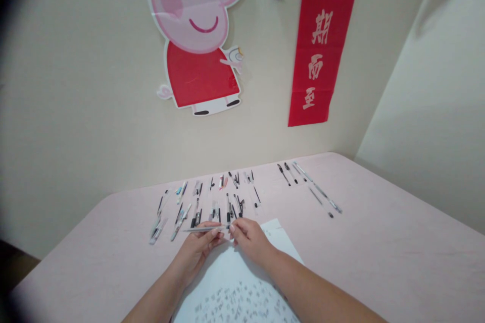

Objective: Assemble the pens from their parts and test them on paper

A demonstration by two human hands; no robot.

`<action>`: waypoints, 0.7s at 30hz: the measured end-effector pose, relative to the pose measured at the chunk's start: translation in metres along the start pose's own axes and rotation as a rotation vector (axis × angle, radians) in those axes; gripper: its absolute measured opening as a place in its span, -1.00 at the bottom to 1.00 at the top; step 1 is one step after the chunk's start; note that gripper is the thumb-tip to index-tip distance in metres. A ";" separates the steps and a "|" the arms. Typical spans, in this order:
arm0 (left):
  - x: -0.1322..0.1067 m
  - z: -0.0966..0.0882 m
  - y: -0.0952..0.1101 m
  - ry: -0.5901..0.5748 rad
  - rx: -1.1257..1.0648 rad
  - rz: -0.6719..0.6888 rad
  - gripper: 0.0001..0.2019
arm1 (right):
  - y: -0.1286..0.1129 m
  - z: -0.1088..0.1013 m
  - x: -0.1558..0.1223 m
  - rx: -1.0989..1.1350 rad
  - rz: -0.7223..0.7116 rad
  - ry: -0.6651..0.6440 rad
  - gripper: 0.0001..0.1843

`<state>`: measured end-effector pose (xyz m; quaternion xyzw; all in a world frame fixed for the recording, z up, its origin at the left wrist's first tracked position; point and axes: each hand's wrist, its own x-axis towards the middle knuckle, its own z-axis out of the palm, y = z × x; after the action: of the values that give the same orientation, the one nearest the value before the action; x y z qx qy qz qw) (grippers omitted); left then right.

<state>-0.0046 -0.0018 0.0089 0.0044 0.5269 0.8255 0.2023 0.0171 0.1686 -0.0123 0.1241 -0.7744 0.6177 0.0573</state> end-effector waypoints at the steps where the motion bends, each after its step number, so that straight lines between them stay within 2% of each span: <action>1: 0.000 0.000 0.000 0.000 0.000 0.002 -0.69 | 0.000 0.000 0.000 0.019 0.004 -0.001 -0.54; 10: 0.000 0.000 0.000 -0.015 0.005 0.020 -0.73 | -0.004 0.001 0.001 0.116 0.104 0.022 -0.61; 21: 0.002 0.000 -0.003 -0.017 0.048 0.045 -0.76 | 0.001 0.002 0.002 0.008 0.041 0.098 -0.89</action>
<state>-0.0050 -0.0003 0.0054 0.0279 0.5446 0.8169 0.1880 0.0150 0.1665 -0.0131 0.0781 -0.7706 0.6271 0.0823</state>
